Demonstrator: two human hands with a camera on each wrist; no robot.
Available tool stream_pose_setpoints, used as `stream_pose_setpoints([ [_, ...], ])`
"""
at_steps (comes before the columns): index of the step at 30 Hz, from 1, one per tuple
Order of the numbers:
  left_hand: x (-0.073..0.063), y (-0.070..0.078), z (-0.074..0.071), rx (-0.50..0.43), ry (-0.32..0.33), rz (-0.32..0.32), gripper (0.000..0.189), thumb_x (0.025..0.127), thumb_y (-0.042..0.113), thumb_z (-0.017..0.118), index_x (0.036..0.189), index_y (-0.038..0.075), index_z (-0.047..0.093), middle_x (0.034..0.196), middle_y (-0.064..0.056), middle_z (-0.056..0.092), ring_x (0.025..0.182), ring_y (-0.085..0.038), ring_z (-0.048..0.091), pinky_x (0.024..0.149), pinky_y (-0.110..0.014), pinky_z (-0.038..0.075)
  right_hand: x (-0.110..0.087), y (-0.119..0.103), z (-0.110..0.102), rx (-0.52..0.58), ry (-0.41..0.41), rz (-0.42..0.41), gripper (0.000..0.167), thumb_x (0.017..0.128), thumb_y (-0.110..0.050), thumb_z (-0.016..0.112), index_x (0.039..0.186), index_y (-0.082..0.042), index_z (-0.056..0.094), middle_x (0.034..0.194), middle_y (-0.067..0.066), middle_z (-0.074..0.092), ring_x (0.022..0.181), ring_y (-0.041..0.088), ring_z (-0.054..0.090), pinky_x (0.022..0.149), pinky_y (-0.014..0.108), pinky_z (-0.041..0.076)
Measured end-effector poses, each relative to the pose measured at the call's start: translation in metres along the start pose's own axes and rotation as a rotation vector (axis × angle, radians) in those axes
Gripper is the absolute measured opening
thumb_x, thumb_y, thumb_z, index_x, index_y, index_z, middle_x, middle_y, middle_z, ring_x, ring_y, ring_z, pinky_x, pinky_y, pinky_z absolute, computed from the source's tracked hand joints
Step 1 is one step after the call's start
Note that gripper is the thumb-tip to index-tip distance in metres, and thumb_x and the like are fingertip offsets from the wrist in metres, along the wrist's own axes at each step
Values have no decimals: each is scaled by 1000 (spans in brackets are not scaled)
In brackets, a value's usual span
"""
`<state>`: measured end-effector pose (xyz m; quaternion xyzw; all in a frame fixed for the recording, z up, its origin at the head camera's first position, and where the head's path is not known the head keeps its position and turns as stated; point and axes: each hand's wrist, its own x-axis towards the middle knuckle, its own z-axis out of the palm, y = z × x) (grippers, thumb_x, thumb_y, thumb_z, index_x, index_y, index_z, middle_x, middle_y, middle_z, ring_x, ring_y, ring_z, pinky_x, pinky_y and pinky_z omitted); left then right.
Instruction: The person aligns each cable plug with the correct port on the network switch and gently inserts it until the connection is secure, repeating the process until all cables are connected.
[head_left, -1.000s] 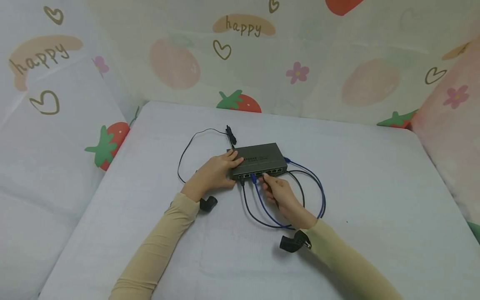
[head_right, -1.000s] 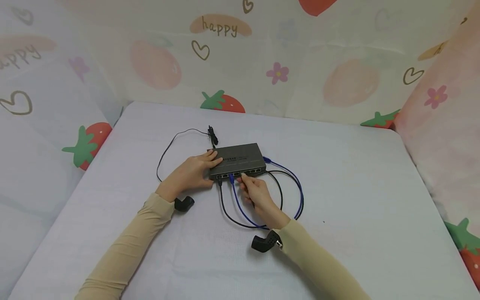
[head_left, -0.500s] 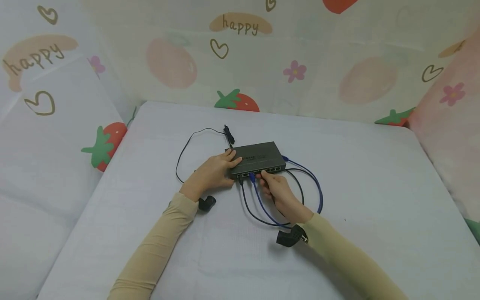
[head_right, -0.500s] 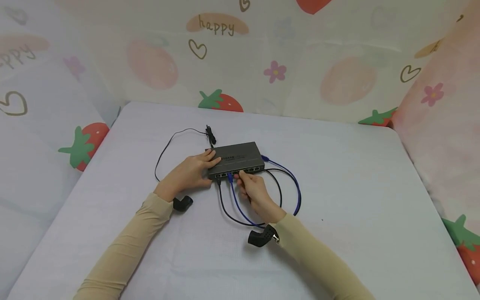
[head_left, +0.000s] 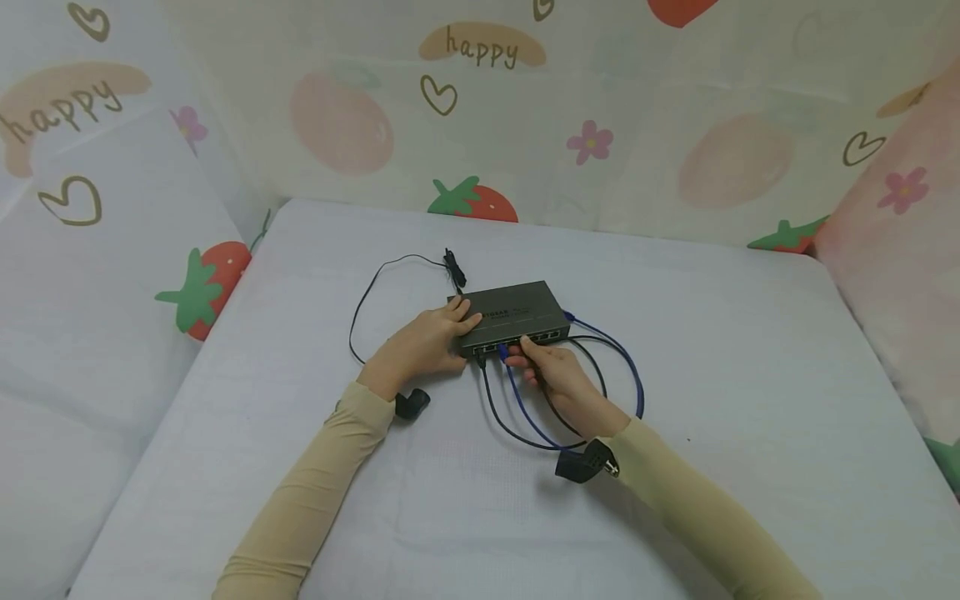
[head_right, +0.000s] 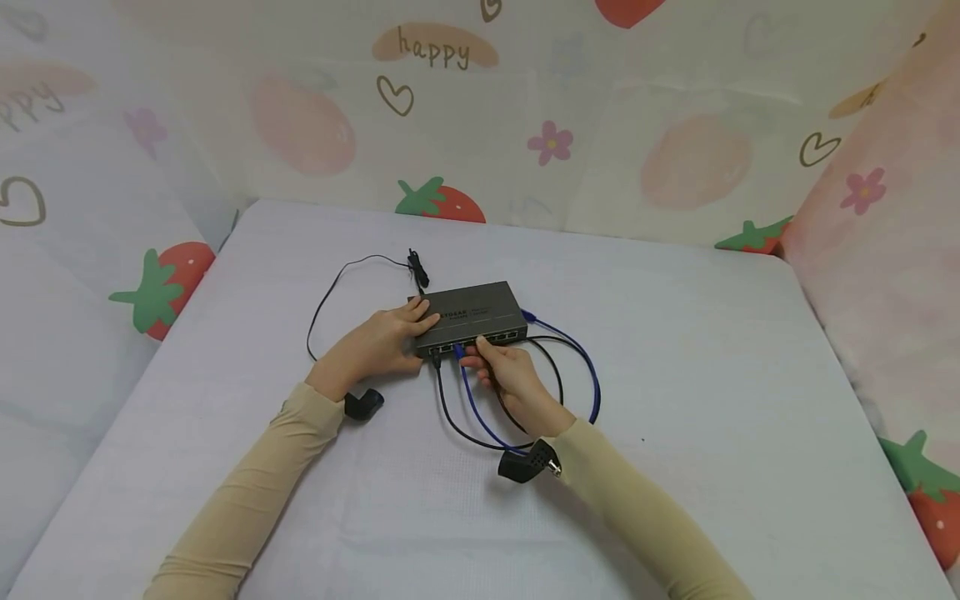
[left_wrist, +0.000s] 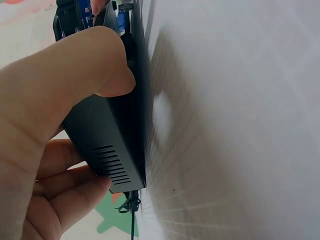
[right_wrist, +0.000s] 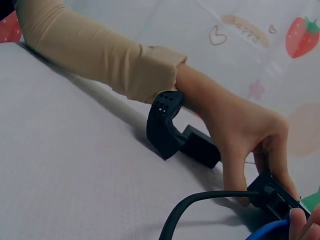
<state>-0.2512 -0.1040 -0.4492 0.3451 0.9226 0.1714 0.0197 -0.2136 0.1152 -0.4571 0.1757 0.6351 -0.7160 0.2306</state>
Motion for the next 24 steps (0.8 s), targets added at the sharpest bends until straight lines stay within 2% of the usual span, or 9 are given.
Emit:
stream_pose_setpoints([
  [7,1,0,-1,-2,1,-4,71,70,19,73,135,4,47,142,-26,36,134,-36,32,103,-44,37,2,1,-1,22,0,-6,35,93,-31,54,106,1,62,69,-4,68,55,3,47,50,14,41],
  [11,2,-1,0,-8,5,-27,72,71,22,74,135,5,47,142,-23,36,135,-33,32,103,-44,36,5,1,-2,-7,-29,-26,37,93,-32,53,106,2,61,70,-4,67,58,4,52,54,16,46],
  [19,1,-4,1,-39,0,-38,72,71,23,74,136,6,46,143,-22,35,135,-32,32,103,-43,37,5,-1,-14,-89,-174,-19,48,96,-39,44,116,3,57,79,-1,64,65,9,56,60,20,48],
  [24,3,-4,-1,-34,-3,-39,72,71,22,74,136,7,46,143,-22,35,134,-33,33,102,-43,38,1,-2,-20,-160,-225,-85,49,99,-34,40,119,9,53,78,-2,63,63,8,53,58,20,46],
])
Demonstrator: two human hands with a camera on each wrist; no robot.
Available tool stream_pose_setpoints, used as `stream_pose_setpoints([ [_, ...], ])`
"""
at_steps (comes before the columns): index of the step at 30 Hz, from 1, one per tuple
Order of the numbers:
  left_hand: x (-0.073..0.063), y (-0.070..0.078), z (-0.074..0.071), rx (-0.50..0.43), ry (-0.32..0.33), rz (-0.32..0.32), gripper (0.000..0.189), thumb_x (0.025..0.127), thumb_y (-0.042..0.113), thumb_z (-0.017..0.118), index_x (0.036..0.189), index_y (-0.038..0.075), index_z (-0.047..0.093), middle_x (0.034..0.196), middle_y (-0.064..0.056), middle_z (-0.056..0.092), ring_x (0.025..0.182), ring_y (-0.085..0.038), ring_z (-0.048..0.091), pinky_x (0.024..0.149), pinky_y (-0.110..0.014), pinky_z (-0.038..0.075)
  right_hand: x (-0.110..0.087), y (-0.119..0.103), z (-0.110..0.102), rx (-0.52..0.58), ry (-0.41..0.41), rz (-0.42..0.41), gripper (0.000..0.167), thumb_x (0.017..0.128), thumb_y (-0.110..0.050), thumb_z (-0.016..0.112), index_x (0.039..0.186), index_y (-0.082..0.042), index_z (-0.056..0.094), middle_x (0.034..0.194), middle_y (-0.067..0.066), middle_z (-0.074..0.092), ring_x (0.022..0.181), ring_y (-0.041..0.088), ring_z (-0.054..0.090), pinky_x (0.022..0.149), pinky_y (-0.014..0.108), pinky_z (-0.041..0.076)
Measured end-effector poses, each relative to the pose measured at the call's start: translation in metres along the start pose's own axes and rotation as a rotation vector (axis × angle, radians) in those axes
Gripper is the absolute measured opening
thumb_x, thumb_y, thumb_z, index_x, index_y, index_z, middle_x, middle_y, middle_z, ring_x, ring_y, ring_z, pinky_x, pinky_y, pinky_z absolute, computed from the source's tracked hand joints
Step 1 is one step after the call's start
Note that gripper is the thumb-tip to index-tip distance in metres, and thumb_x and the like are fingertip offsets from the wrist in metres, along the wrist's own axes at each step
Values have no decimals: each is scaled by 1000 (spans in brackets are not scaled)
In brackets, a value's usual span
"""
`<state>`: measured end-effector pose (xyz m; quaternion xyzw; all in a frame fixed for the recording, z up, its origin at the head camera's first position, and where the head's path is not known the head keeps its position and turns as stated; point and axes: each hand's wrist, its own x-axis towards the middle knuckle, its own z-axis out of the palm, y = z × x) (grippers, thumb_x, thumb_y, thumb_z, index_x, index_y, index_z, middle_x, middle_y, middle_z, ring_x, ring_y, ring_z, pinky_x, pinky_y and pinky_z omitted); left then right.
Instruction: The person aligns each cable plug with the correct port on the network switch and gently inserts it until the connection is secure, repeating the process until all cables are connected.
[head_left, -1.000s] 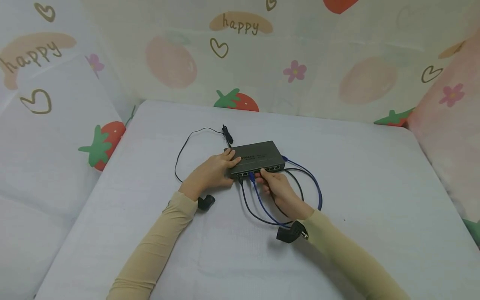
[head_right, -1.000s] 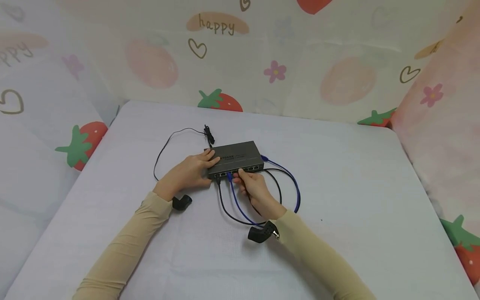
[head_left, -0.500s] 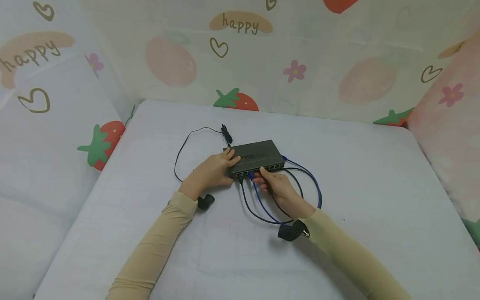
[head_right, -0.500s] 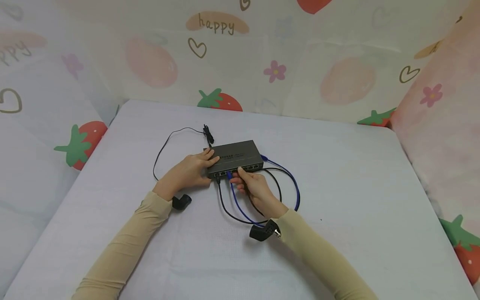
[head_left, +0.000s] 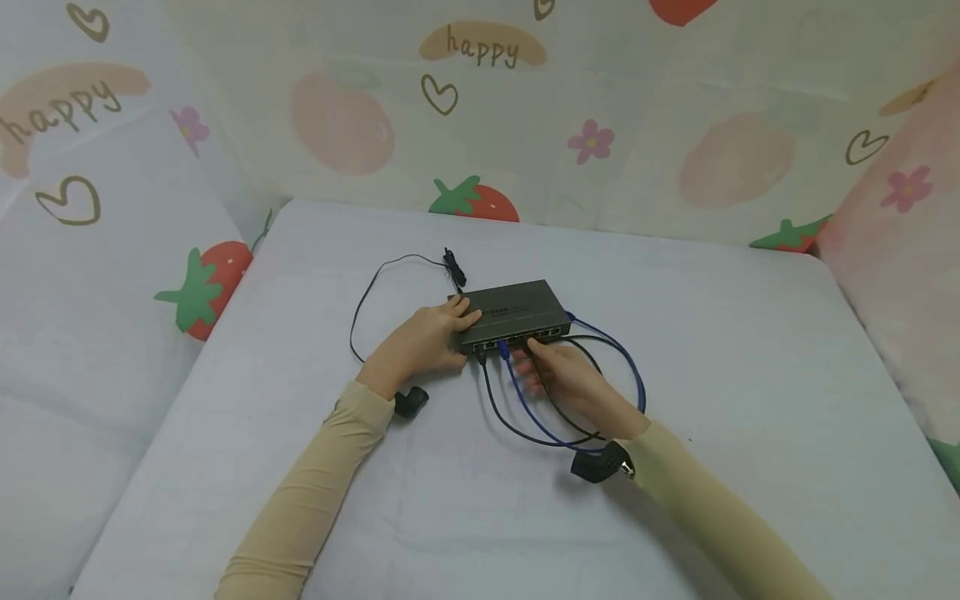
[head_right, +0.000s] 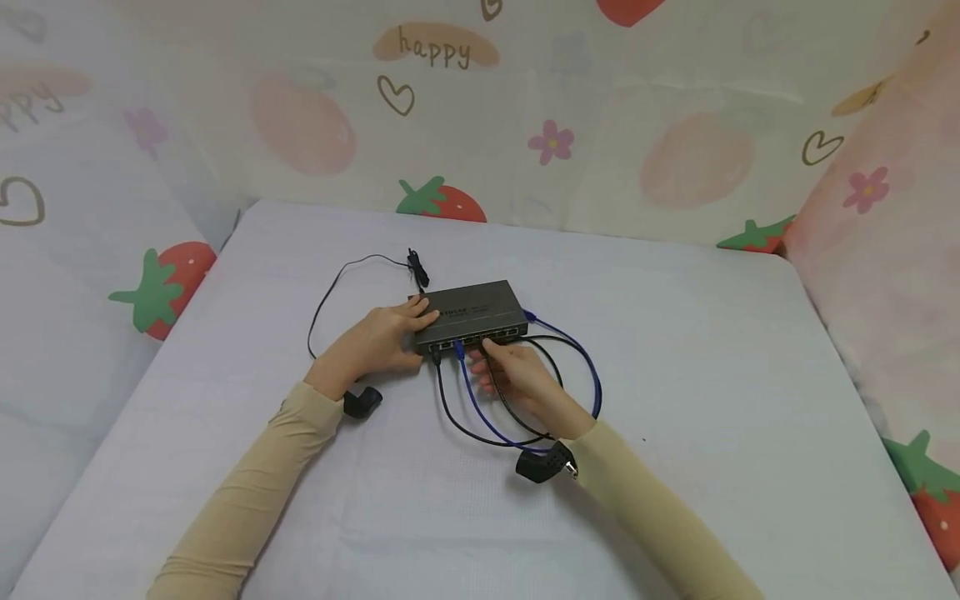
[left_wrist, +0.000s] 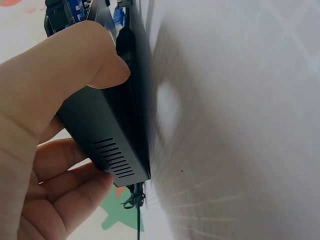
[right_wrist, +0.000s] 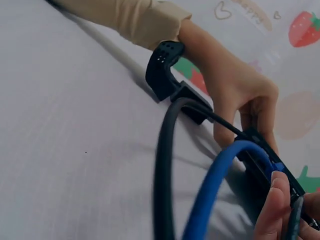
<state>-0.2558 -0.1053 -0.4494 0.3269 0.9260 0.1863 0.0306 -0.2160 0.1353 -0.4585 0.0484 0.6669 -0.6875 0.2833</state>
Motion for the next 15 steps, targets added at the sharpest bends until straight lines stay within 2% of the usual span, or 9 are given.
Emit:
stream_pose_setpoints([
  [4,0,0,0,5,-20,3,73,72,22,74,137,7,44,144,-22,33,136,-32,29,103,-46,36,-2,1,1,-18,29,-40,47,98,-29,43,116,13,54,71,-4,62,57,5,52,55,18,45],
  [10,0,-1,1,15,-35,12,73,73,23,72,138,7,43,145,-22,31,137,-32,27,104,-48,34,0,3,4,-36,78,-49,46,98,-29,45,113,13,57,69,-5,59,58,4,50,55,16,44],
  [13,0,-3,2,12,-23,18,72,73,23,72,137,7,43,145,-22,32,137,-32,28,104,-47,35,1,3,3,-48,73,-56,48,97,-32,45,114,12,57,70,-5,60,60,4,51,57,16,44],
  [15,0,-3,2,1,-14,15,72,73,23,72,137,7,44,145,-21,33,137,-31,28,104,-47,34,1,2,0,-87,40,-62,49,97,-34,44,115,10,57,74,-4,61,62,5,53,59,18,46],
])
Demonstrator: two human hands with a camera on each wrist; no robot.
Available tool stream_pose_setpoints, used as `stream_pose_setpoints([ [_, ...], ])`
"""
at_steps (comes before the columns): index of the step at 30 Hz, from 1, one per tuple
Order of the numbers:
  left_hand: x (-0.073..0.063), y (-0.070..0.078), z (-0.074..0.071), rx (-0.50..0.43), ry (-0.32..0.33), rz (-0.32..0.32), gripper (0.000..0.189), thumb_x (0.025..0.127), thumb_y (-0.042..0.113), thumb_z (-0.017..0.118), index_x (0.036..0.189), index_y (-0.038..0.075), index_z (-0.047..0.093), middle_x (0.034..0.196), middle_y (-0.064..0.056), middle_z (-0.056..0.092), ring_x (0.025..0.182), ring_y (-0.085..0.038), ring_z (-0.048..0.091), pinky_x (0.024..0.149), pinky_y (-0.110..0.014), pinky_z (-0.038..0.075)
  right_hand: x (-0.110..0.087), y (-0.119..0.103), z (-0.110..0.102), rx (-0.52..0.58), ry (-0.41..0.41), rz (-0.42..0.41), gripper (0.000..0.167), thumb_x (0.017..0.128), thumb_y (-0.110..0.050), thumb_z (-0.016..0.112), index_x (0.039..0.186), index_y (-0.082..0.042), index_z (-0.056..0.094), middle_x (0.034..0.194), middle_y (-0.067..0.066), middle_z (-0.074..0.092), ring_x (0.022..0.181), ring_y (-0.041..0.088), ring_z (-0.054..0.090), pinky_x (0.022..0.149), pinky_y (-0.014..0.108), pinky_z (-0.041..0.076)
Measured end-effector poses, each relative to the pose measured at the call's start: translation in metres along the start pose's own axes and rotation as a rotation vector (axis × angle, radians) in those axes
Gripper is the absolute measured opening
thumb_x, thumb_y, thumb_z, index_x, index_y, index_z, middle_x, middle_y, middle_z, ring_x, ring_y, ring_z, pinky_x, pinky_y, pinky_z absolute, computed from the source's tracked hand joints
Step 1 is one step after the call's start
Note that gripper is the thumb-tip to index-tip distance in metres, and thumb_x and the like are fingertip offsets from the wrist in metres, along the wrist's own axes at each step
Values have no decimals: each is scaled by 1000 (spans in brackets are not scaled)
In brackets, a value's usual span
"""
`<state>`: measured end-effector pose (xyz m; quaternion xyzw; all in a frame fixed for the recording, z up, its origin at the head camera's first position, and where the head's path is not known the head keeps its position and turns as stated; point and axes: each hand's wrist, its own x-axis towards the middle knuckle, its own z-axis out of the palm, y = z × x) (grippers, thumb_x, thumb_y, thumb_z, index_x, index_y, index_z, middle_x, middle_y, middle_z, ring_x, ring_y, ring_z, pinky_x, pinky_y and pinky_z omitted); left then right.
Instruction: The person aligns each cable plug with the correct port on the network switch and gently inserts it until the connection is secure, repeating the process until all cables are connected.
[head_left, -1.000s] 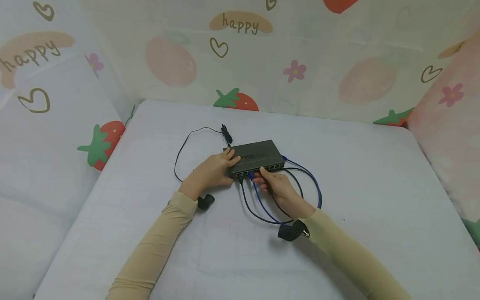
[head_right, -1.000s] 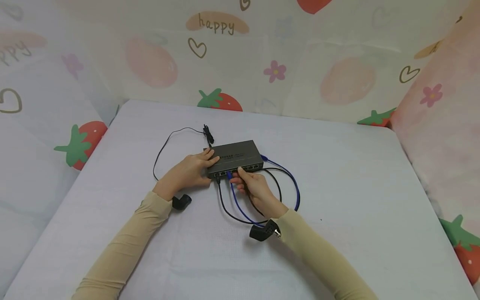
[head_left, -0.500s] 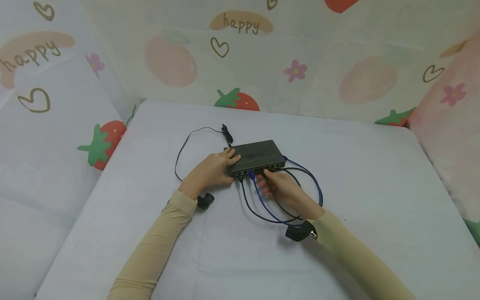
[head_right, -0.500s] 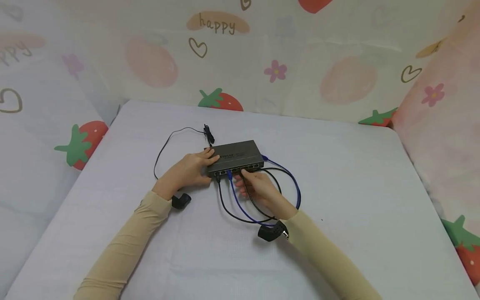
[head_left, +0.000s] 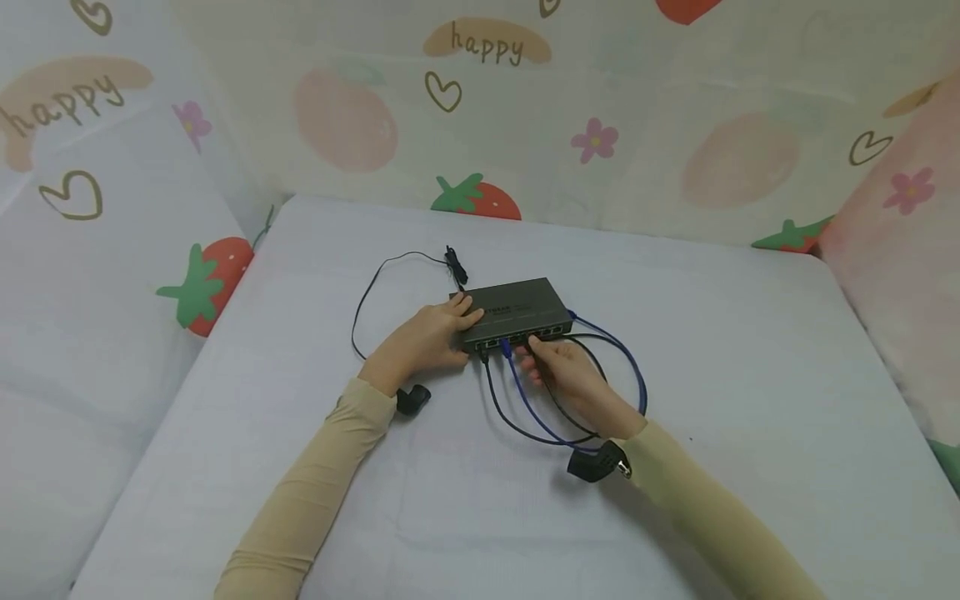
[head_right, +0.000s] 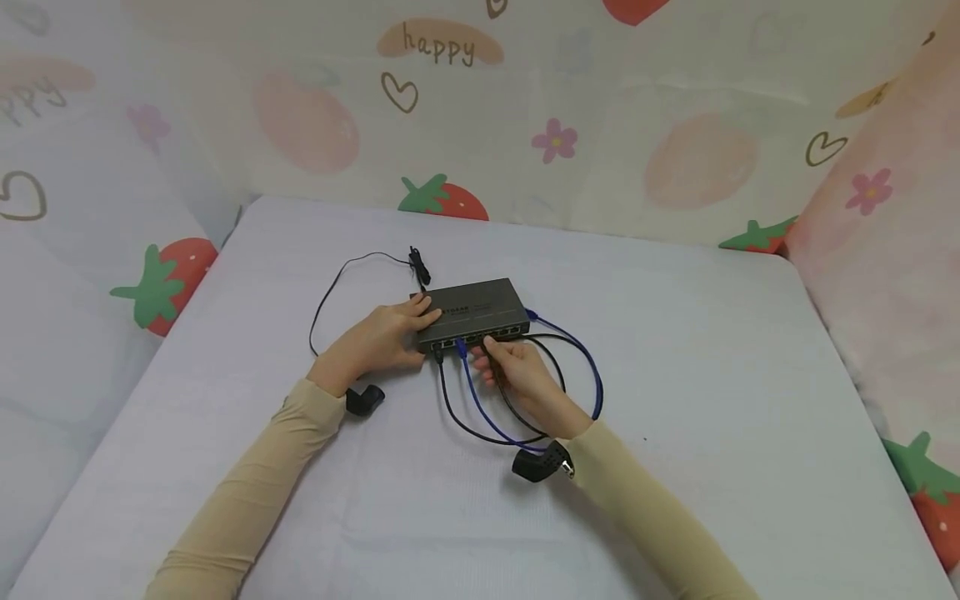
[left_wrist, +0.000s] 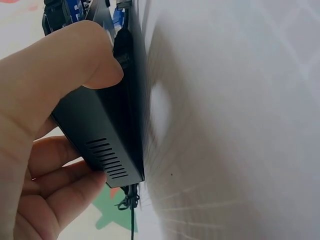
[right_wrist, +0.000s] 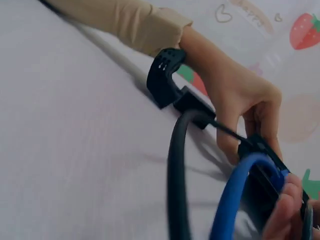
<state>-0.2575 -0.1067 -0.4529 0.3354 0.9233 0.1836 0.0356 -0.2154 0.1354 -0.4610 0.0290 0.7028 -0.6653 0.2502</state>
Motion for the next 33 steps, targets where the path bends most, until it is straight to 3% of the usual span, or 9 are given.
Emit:
stream_pose_setpoints([
  [4,2,2,1,-38,19,-5,72,71,21,72,136,6,45,144,-21,35,136,-31,30,104,-49,35,0,0,-16,-124,-124,-26,49,99,-34,40,120,7,55,94,8,64,75,12,59,68,25,52],
  [8,2,5,0,-45,13,-12,72,72,21,72,137,7,45,143,-20,35,135,-31,31,103,-52,35,-7,-3,-29,-373,-165,-115,43,99,-30,41,115,7,57,105,19,60,85,20,60,75,33,54],
  [12,2,6,-1,-23,4,-12,71,73,23,72,137,7,45,143,-20,35,135,-31,31,103,-50,35,-14,0,-41,-703,-64,-309,29,97,-21,48,108,1,65,100,11,65,87,19,61,75,32,52],
  [16,3,4,-2,-7,9,-10,71,74,27,73,137,7,46,143,-21,36,134,-32,33,103,-49,35,-21,8,-55,-931,57,-497,20,92,-11,54,104,-4,69,99,8,65,91,21,59,78,35,49],
  [19,2,2,-3,-3,15,-14,71,74,29,73,136,8,46,143,-20,36,134,-31,34,103,-49,35,-27,11,-62,-1081,123,-565,20,88,-8,59,104,-6,69,103,11,61,96,26,56,82,42,46],
  [23,1,0,-4,-12,26,-1,71,74,30,73,136,7,47,142,-21,37,133,-32,36,103,-48,36,-35,14,-66,-1271,179,-597,26,84,-8,63,110,-9,68,111,14,59,103,32,54,82,47,46],
  [27,0,-1,-4,-6,43,11,71,74,31,73,136,7,47,141,-22,39,131,-33,38,102,-47,37,-37,18,-68,-1304,218,-612,29,82,-5,66,110,-9,68,113,14,60,103,33,54,79,47,47],
  [31,-1,0,-5,-7,54,18,71,74,31,74,135,6,48,140,-23,40,130,-34,38,102,-47,37,-34,16,-74,-1208,280,-599,31,79,-4,69,110,-6,66,116,17,57,103,34,52,81,46,45],
  [33,-1,1,-5,-10,51,17,71,74,31,73,135,6,48,140,-23,40,131,-34,38,102,-47,37,-33,14,-77,-1167,322,-550,40,78,-10,71,117,-4,62,120,19,54,106,35,50,83,47,45],
])
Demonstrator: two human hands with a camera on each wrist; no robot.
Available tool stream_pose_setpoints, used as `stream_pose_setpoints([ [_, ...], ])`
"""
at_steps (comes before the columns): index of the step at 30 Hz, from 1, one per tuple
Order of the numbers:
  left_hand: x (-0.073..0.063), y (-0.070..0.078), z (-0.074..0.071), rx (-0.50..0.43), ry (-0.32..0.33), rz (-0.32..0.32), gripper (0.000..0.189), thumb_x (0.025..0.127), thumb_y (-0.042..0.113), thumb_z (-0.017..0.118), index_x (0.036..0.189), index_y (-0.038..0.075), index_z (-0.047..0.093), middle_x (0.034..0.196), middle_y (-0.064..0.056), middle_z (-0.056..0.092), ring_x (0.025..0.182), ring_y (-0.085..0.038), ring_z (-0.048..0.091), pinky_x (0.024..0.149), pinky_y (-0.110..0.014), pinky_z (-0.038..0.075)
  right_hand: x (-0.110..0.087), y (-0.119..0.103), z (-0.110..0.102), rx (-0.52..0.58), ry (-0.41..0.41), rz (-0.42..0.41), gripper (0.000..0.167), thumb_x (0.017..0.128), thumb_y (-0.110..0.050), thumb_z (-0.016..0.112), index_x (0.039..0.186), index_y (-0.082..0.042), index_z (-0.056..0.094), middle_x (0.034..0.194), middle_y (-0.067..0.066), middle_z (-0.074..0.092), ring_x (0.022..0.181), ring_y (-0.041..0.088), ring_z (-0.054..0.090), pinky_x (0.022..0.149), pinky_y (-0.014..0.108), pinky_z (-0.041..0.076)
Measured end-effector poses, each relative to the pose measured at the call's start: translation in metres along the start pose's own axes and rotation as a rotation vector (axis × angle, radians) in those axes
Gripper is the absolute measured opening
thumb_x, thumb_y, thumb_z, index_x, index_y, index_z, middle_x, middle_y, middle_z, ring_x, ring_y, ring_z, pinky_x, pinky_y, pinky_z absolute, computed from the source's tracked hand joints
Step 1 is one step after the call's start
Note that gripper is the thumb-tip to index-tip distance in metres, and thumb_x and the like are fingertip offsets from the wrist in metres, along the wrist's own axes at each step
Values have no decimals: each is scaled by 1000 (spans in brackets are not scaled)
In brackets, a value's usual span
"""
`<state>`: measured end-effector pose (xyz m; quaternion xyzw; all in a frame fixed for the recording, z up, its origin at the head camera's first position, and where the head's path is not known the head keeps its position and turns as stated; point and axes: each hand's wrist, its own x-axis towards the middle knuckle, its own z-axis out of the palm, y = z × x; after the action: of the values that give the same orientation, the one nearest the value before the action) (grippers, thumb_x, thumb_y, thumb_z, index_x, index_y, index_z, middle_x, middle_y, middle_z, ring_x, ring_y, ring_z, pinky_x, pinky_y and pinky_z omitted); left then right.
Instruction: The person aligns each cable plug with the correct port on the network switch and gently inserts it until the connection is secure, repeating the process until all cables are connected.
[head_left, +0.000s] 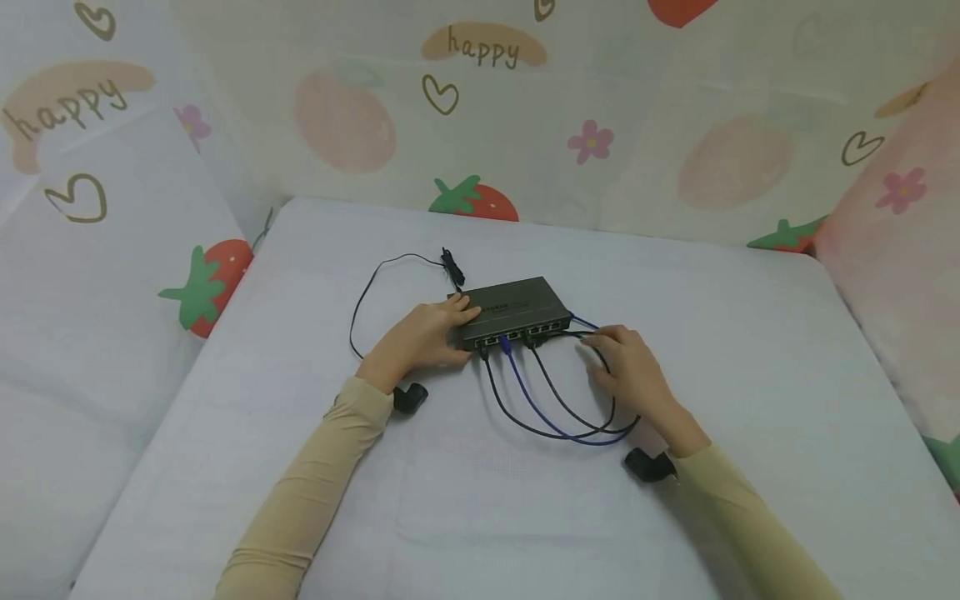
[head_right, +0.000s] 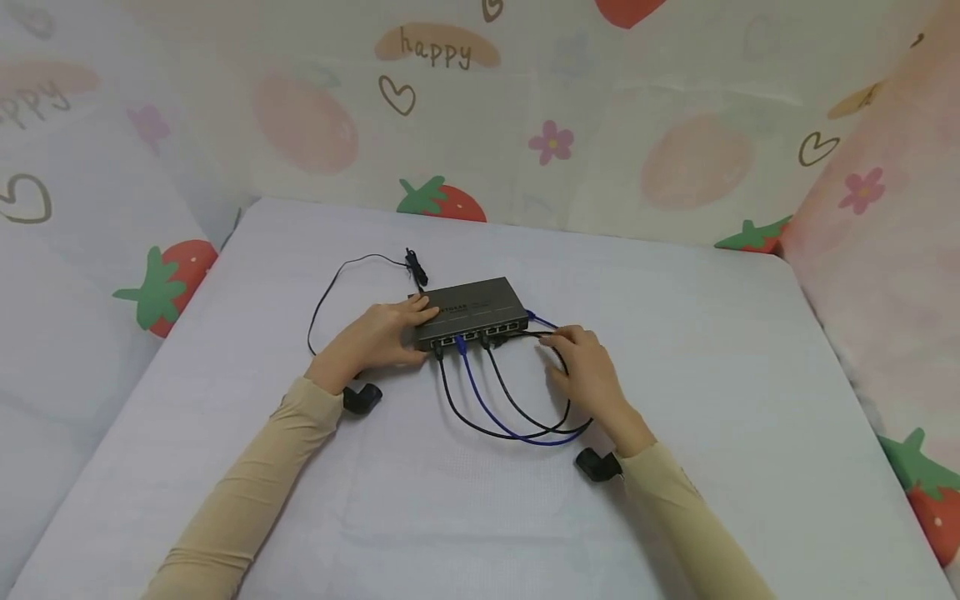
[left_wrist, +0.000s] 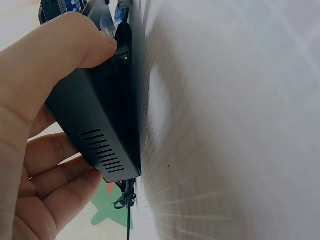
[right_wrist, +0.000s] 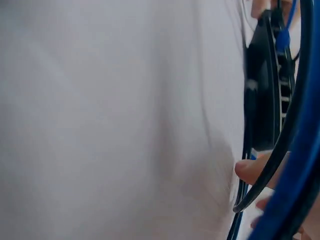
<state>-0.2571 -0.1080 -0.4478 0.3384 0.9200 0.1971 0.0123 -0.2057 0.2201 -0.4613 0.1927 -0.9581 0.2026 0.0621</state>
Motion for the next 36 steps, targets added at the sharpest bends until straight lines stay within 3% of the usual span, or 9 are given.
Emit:
stream_pose_setpoints([
  [4,0,0,-1,-7,-10,-10,71,74,31,74,136,7,47,141,-22,39,131,-34,38,102,-47,37,5,9,-3,33,-40,169,62,79,-23,72,131,-1,48,126,24,46,111,40,44,86,52,42],
  [7,0,1,-2,-13,-14,-12,71,74,31,74,136,7,47,141,-22,39,131,-33,38,103,-47,37,6,15,-4,60,-71,255,62,82,-26,69,132,1,46,124,26,45,109,40,44,86,52,41],
  [15,0,2,-4,-13,-17,-26,72,74,30,75,136,8,47,142,-21,38,131,-33,38,103,-49,36,10,17,-9,78,-61,285,32,85,-13,61,110,6,60,98,22,58,86,32,54,73,43,45],
  [22,-1,1,-1,-5,-16,-28,72,74,32,73,137,8,46,141,-21,38,131,-33,38,102,-50,36,6,24,-17,41,-97,303,22,80,-9,60,94,7,64,84,18,64,74,26,56,67,39,46],
  [30,3,4,3,41,36,-3,70,74,36,74,133,8,51,136,-22,45,126,-33,45,98,-44,42,-27,42,-36,139,-98,377,26,86,-9,56,100,12,60,93,26,64,82,34,62,65,38,52],
  [36,4,14,3,128,-1,-41,72,75,42,71,134,8,49,135,-23,47,124,-33,47,96,-44,44,-47,53,-49,161,-49,466,32,88,-15,55,106,11,57,94,27,64,78,32,63,61,32,51],
])
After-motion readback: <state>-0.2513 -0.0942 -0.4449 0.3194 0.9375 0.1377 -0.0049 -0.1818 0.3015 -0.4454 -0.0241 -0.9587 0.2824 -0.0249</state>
